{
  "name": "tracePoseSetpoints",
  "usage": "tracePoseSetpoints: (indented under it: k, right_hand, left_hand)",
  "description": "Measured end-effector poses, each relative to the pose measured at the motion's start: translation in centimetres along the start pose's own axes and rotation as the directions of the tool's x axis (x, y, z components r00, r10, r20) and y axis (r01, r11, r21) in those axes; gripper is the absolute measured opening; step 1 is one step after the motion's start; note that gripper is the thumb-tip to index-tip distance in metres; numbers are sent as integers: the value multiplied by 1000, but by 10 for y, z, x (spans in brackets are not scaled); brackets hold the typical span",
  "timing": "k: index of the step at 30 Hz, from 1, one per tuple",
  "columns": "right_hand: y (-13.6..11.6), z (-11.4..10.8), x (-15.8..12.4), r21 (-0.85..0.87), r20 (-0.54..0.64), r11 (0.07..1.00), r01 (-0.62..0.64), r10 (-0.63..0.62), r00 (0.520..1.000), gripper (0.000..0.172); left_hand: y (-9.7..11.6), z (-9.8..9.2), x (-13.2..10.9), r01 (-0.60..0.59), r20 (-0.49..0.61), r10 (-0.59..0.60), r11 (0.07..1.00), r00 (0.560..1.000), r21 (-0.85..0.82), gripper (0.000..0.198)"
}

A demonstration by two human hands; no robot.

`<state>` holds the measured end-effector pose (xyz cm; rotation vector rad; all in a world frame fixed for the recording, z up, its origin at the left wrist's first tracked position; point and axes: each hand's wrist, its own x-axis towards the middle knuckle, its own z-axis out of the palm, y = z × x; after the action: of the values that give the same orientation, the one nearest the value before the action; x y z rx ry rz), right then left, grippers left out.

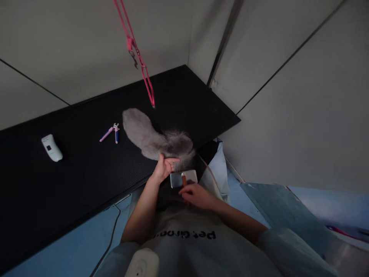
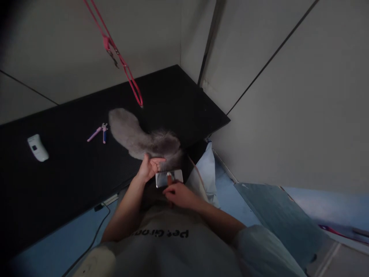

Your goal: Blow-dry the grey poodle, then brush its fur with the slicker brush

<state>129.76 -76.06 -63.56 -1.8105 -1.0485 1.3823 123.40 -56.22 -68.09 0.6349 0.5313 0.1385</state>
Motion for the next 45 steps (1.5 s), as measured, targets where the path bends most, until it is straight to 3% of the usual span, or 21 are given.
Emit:
tracePoseSetpoints:
  k: [2,4,5,8,10,12,15,16,19,21,25,28,30,33,34,37,40,42,45]
  right_hand:
    - [9,10,-11,56,174,995,-83,73,982,24]
    - [10,13,-15,77,227,991,-109,89,970,25]
    - [8,10,-13,80,183,993,-84,68,981,26]
    - [0,-6,3,-30,-111,998,63,-66,992,30]
    - [-1,-13,9,-109,-172,990,91,-108,979,30]
    - [4,-11,7,-73,-47,997,36,-40,998,28]
    - [11,-5,-4,46,170,997,-55,47,984,25]
    - [11,-6,-5,75,158,996,-46,34,987,25]
    - [7,-15,2,92,-66,994,50,-44,997,28]
    - [7,-19,6,57,-119,996,64,-57,991,28]
    - [12,-8,-10,76,123,997,-21,12,992,26]
    - [7,-4,-21,78,269,997,-15,-6,963,25]
    - [-2,-12,-16,97,206,995,37,-57,977,28]
    - [-11,-28,-1,-20,-84,992,125,-127,988,33]
    - [-11,-31,1,-83,-126,988,131,-141,982,33]
    - [-6,-28,-5,-173,0,981,85,-86,996,30]
    - [-4,-23,-15,-120,175,991,64,-43,984,28]
    - [-8,-25,-11,-71,149,992,104,-92,985,31]
    - [-17,-30,3,-189,-53,960,208,-221,974,34]
  left_hand:
    - [0,0,1,-20,-12,20,1000,1000,-6,86]
    - [-1,-1,4,-21,-32,21,1000,999,-17,86]
    - [-2,-2,5,-17,-45,16,1000,999,-23,86]
    - [-4,-2,6,14,-64,-16,999,998,-41,86]
    - [-4,-1,5,21,-63,-23,999,998,-41,83]
    - [-5,0,4,-10,-82,7,999,997,-46,73]
    - [-9,4,3,-84,-139,69,991,988,-106,56]
    - [-11,5,4,-98,-154,77,986,985,-135,53]
    - [-17,10,4,-105,-171,71,974,983,-203,47]
    - [-20,14,4,-91,-178,48,967,983,-238,45]
    - [-26,16,5,-184,-301,89,935,950,-303,26]
    - [-27,15,5,-173,-266,86,931,960,-321,29]
    - [-25,15,5,-111,-227,37,939,973,-325,34]
    - [-21,16,3,-93,-247,8,938,969,-335,35]
    - [-19,17,3,-105,-255,15,934,967,-341,35]
    - [-16,19,2,-158,-299,50,923,953,-352,34]
    - [-15,21,1,-149,-326,30,927,945,-344,33]
    - [-15,21,0,-93,-314,-12,944,949,-317,33]
    - [-15,20,-3,-66,-354,-12,976,935,-208,35]
